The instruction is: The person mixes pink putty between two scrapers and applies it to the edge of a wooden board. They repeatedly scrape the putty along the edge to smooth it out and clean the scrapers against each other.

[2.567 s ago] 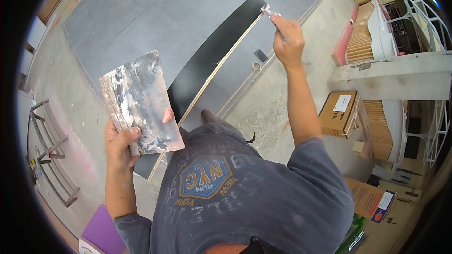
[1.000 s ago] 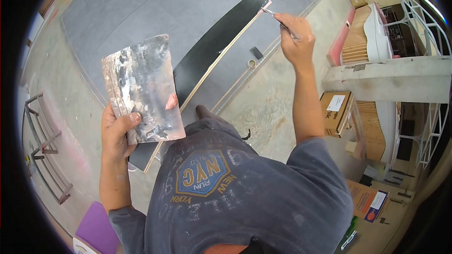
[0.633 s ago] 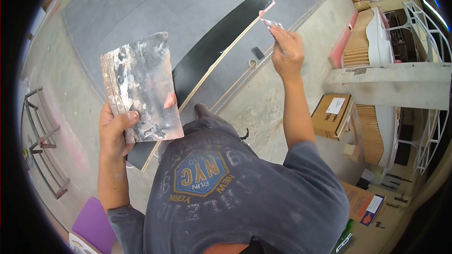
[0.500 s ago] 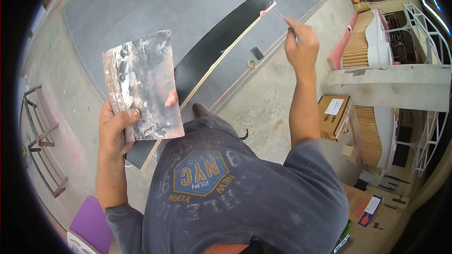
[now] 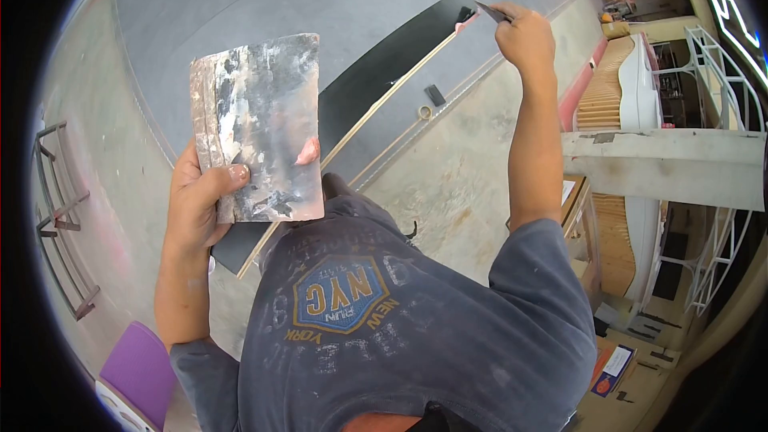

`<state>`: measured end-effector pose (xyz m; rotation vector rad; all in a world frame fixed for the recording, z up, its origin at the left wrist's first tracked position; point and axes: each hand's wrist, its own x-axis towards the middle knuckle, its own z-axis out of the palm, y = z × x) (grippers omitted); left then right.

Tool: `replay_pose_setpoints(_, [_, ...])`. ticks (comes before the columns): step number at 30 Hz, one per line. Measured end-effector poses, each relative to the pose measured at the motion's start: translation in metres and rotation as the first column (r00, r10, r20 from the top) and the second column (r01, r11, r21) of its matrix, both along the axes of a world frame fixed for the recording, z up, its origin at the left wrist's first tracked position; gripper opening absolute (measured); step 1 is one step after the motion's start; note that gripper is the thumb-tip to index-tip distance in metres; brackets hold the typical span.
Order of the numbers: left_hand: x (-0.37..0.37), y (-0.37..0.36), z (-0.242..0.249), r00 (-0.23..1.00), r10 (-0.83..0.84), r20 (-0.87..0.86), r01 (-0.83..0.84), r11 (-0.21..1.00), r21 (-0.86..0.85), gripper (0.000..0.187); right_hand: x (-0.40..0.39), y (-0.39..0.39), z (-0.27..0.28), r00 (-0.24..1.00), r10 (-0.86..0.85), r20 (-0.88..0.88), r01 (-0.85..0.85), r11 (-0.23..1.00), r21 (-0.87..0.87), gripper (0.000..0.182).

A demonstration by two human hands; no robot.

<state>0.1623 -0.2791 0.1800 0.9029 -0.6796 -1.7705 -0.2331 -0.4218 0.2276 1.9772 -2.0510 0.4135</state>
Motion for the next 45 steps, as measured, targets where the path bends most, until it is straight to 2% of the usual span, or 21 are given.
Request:
replay_pose_setpoints(4, [0.002, -0.001, -0.001, 1.0, -0.004, -0.002, 0.004, 1.0, -0.001, 0.053, -0.014, 0.008, -0.037, 0.955, 0.205, 0.215, -0.129, 0.937, -0.324, 0.03])
replay_pose_setpoints(7, [0.003, -0.002, -0.002, 1.0, -0.014, -0.001, 0.014, 1.0, -0.002, 0.053, -0.015, 0.014, -0.075, 0.942, 0.224, 0.249, -0.065, 0.851, -0.52, 0.026])
replay_pose_setpoints(8, [0.002, -0.002, -0.001, 1.0, -0.009, 0.001, 0.009, 1.0, 0.003, 0.052, -0.012, 0.013, -0.085, 0.94, 0.265, 0.215, -0.104, 0.823, -0.559, 0.029])
replay_pose_setpoints(11, [-0.002, -0.003, 0.0, 1.0, -0.004, 0.011, 0.004, 1.0, 0.018, 0.052, -0.004, 0.01, -0.104, 0.962, 0.25, 0.114, -0.133, 0.787, -0.603, 0.031])
replay_pose_setpoints(12, [-0.001, -0.003, -0.002, 1.0, 0.001, 0.012, -0.001, 1.0, 0.02, 0.052, -0.002, 0.006, -0.109, 0.952, 0.302, 0.05, -0.206, 0.752, -0.626, 0.037])
replay_pose_setpoints(15, [0.001, -0.002, -0.004, 0.999, 0.033, 0.026, -0.033, 0.999, 0.014, 0.051, 0.004, 0.014, -0.115, 0.973, 0.178, -0.144, -0.229, 0.754, -0.616, 0.04])
replay_pose_setpoints(18, [0.0, -0.002, -0.001, 0.998, 0.056, 0.029, -0.056, 0.998, 0.002, 0.051, 0.001, 0.042, -0.095, 0.979, 0.177, -0.096, -0.202, 0.851, -0.485, 0.046])
replay_pose_setpoints(21, [0.0, -0.002, -0.002, 0.999, 0.043, 0.023, -0.043, 0.999, -0.003, 0.051, -0.008, 0.047, -0.063, 0.997, 0.07, -0.016, -0.071, 0.91, -0.41, 0.042])
replay_pose_setpoints(24, [-0.001, -0.001, -0.003, 0.999, 0.026, 0.034, -0.026, 1.0, -0.013, 0.052, -0.013, 0.03, -0.038, 0.999, 0.041, -0.025, -0.047, 0.96, -0.275, 0.039])
replay_pose_setpoints(25, [-0.001, -0.001, -0.003, 0.999, 0.03, 0.039, -0.029, 0.999, -0.019, 0.052, -0.01, 0.026, -0.028, 1.0, -0.014, 0.001, 0.014, 0.98, -0.198, 0.039])
replay_pose_setpoints(27, [-0.002, -0.001, -0.002, 0.999, 0.022, 0.033, -0.021, 0.999, -0.028, 0.053, -0.001, 0.018, -0.012, 0.992, -0.122, 0.042, 0.123, 0.992, -0.032, 0.04])
replay_pose_setpoints(30, [-0.001, -0.001, -0.002, 0.999, 0.03, 0.026, -0.03, 0.999, -0.027, 0.054, 0.007, 0.01, -0.001, 0.988, -0.148, 0.032, 0.145, 0.986, 0.081, 0.041])
replay_pose_setpoints(36, [0.003, -0.001, -0.003, 1.0, 0.016, 0.011, -0.016, 1.0, -0.021, 0.052, 0.019, 0.006, 0.01, 0.99, -0.128, -0.065, 0.137, 0.979, 0.148, 0.038])
replay_pose_setpoints(45, [-0.003, -0.002, 0.001, 0.999, -0.007, -0.04, 0.005, 0.999, -0.044, 0.05, 0.047, 0.024, 0.019, 0.986, -0.156, -0.056, 0.165, 0.955, 0.248, 0.036])
